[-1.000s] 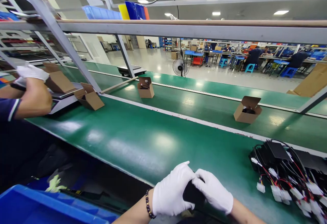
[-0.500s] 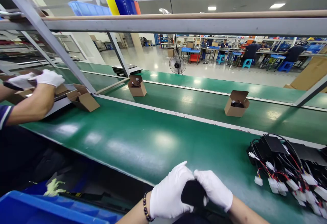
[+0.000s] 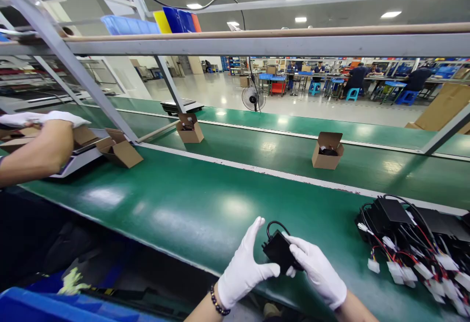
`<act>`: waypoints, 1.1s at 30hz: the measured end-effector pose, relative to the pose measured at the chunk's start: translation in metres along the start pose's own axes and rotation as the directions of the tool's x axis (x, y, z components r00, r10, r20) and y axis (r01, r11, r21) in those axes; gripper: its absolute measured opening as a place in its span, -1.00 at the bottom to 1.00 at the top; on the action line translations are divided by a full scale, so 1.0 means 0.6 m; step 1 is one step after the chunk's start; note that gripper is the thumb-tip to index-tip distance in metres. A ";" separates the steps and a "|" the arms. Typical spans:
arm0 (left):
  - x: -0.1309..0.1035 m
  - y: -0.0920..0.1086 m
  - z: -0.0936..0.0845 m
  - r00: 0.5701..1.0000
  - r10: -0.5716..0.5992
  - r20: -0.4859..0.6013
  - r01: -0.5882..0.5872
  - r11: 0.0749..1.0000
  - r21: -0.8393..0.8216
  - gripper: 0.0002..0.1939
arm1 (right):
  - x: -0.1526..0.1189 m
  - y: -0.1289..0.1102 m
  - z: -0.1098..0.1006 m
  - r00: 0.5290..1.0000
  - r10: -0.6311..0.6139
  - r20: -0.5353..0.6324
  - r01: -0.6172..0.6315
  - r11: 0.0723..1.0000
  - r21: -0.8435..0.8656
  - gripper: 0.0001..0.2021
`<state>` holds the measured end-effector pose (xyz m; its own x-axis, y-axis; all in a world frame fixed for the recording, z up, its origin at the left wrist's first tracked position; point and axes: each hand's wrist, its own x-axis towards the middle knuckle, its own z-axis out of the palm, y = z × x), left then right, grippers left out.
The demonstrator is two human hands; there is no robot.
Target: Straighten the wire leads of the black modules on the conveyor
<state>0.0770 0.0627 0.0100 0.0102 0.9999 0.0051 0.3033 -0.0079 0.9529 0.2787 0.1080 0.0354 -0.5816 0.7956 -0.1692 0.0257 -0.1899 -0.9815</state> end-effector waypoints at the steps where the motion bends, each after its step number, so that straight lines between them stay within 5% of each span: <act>1: 0.002 0.000 0.013 0.999 -0.046 -0.021 0.043 0.991 -0.125 0.13 | 0.001 0.005 0.003 0.999 -0.026 -0.034 0.026 1.000 0.004 -0.46; 5: 0.013 0.008 0.061 0.989 -0.146 0.009 0.133 0.872 -0.471 -0.27 | 0.004 0.024 0.021 0.984 -0.155 -0.088 0.150 0.987 -0.062 -0.50; 8: 0.025 0.010 0.065 0.986 -0.138 -0.093 0.092 0.916 -0.392 -0.66 | 0.005 0.033 0.035 0.991 -0.134 -0.022 0.134 0.991 -0.011 -0.48; 13: 0.046 -0.002 0.042 0.962 -0.010 -0.272 -0.029 0.990 -0.137 -0.48 | 0.004 0.044 0.045 0.992 -0.124 0.027 0.127 0.982 -0.141 -0.46; 18: 0.046 -0.012 0.056 0.949 -0.150 -0.278 0.031 0.920 -0.392 -0.41 | 0.014 0.078 0.038 0.946 -0.267 -0.183 0.173 0.895 -0.410 -0.53; 21: 0.035 -0.018 0.078 0.977 -0.163 -0.140 0.026 0.737 -0.675 -0.41 | 0.018 0.095 0.032 0.878 -0.409 -0.249 0.131 0.705 -0.697 -0.59; 24: 0.030 -0.019 0.089 0.986 -0.166 -0.015 0.087 0.584 -0.807 -0.18 | 0.015 0.094 0.033 0.832 -0.551 -0.072 0.205 0.425 -0.882 -0.59; 29: 0.040 -0.011 0.077 0.985 -0.140 0.105 0.143 0.295 -0.945 -0.21 | -0.003 0.048 0.036 0.791 -0.569 0.226 0.282 0.012 -0.959 -0.48; 31: 0.042 -0.006 0.073 0.984 -0.092 0.154 0.170 0.210 -0.963 -0.19 | -0.012 0.028 0.032 0.773 -0.526 0.353 0.365 -0.086 -0.927 -0.52; 33: 0.043 -0.003 0.070 0.982 -0.046 0.184 0.189 0.154 -0.970 -0.20 | -0.024 0.020 0.025 0.740 -0.536 0.406 0.433 -0.083 -0.898 -0.64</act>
<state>0.1168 0.0883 -0.0045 0.1713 0.9807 -0.0946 -0.8753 0.1956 0.4423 0.2753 0.0855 0.0274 -0.7744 0.4569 0.4377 0.4761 0.8764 -0.0727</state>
